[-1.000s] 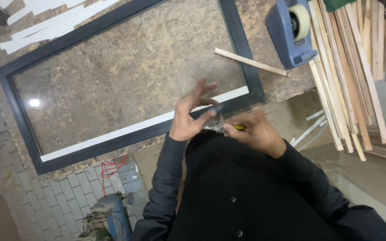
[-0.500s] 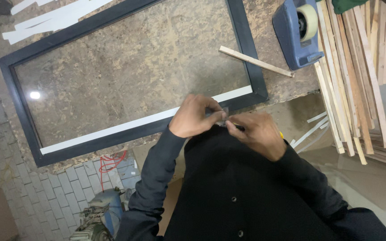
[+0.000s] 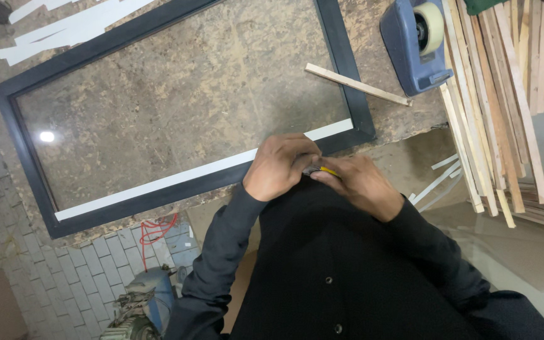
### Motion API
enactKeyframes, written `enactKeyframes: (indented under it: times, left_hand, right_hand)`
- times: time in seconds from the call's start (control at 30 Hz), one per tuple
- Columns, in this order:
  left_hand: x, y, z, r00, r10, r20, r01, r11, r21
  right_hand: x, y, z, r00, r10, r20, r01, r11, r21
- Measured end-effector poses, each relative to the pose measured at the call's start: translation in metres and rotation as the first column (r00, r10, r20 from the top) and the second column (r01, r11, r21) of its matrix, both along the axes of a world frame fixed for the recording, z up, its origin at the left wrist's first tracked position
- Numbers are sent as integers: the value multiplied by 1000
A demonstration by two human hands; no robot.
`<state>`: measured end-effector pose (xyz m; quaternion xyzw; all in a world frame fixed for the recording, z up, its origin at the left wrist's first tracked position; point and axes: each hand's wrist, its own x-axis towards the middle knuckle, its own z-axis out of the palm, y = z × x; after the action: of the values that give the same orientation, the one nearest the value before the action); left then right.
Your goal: The person cuts a white strip with a utility knife, fits the cut pieces along the inner edge of a black frame lying on the workbench, then cuts a thin wooden batten to length with the same knife and presses the strips into place along the frame.
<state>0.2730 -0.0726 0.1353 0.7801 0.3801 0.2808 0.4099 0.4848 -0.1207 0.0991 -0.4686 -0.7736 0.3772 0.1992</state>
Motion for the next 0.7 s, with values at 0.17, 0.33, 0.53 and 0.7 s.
enactKeyframes:
  times: [0.17, 0.33, 0.53, 0.7]
  left_hand:
    - [-1, -9, -2, 1000, -6, 11, 4, 987, 162]
    - [-9, -20, -6, 993, 33, -111, 11, 928, 372]
    - [-17, -34, -14, 997, 72, -13, -58, 891, 451]
    - [-22, -37, -20, 992, 34, -118, 39, 823, 567]
  right_hand:
    - [3, 6, -1, 985, 33, -170, -29, 999, 27]
    - [4, 16, -1, 980, -9, -196, -52, 951, -305]
    - [7, 26, 7, 857, -115, -503, -242, 771, -589]
    - [6, 28, 13, 893, -156, -422, -161, 765, -624]
